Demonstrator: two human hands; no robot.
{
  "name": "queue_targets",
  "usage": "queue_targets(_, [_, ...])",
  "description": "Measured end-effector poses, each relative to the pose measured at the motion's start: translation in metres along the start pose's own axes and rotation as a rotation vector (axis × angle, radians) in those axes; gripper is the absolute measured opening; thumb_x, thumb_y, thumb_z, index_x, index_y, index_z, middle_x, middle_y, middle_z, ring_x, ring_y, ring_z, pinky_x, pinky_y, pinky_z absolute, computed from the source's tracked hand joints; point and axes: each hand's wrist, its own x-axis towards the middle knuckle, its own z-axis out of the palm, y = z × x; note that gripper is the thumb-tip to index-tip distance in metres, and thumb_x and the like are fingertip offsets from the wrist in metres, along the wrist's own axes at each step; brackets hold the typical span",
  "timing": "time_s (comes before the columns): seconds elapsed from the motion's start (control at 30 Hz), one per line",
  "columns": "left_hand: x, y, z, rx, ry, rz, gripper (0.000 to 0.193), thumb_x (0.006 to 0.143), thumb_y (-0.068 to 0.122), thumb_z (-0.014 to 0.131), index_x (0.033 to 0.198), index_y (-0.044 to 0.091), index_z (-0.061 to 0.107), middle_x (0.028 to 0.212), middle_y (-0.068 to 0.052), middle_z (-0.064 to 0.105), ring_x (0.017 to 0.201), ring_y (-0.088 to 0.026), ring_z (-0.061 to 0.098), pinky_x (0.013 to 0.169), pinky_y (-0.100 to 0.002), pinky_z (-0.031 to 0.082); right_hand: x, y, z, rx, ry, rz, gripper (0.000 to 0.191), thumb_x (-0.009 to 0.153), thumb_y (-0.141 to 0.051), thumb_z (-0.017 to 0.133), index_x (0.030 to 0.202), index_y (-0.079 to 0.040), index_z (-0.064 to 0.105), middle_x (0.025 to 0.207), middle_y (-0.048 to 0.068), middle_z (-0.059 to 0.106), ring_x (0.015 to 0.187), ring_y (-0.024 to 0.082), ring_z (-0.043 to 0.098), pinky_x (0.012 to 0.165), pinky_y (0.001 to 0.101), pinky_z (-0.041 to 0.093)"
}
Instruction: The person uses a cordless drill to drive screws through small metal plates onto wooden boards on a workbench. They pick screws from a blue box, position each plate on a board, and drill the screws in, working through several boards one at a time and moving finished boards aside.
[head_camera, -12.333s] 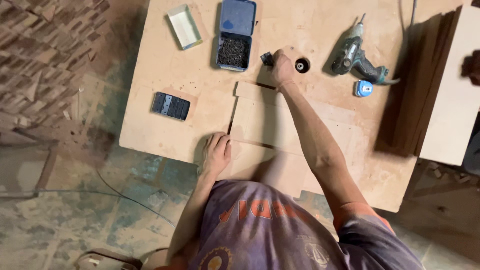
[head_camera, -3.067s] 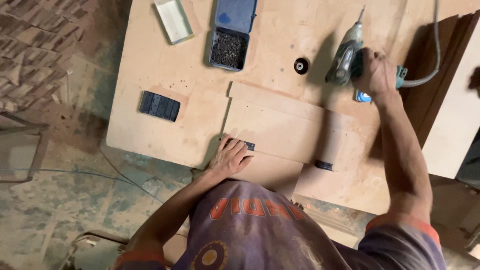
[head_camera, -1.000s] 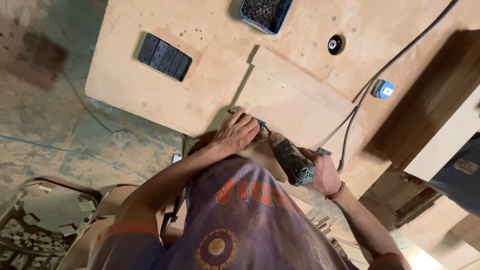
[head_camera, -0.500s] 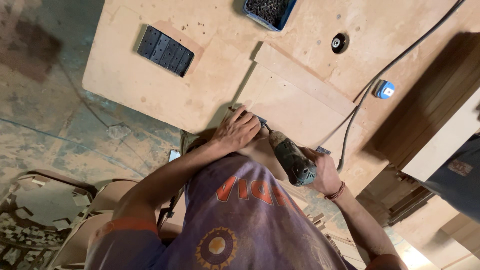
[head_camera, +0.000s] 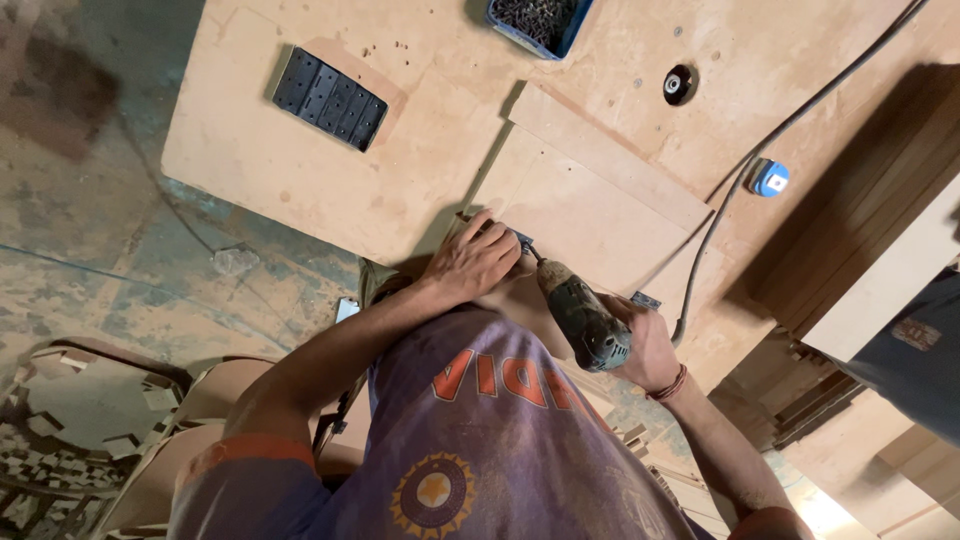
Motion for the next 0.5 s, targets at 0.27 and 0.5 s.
queue_targets(0.27, [-0.0015,-0.0007,0.0037,0.026,-0.003,0.005,0.024,0.098,0.025,0.058,0.105,0.004,0.069,0.102,-0.008,0.066,0.108,-0.023,0.063,0.118,-0.049,0.039,-0.0057,0.0033,0.0045,-0.058,-0.108,0.129,0.113,0.049,-0.049,0.095,0.139,0.006,0.052,0.122,0.022,0.062,0.107,0.034,0.058,0.095,0.0452,0.044])
queue_targets(0.5, [-0.0012,-0.0006,0.0069,-0.004,0.006,-0.004,0.03,0.1,0.03,0.058,0.106,0.003,0.069,0.101,-0.008,0.065,0.107,-0.024,0.062,0.117,-0.05,0.038,-0.0051,0.0071,0.0049,-0.04,-0.056,0.041,0.111,0.053,-0.05,0.094,0.139,0.006,0.053,0.121,0.023,0.064,0.106,0.034,0.059,0.094,0.0445,0.044])
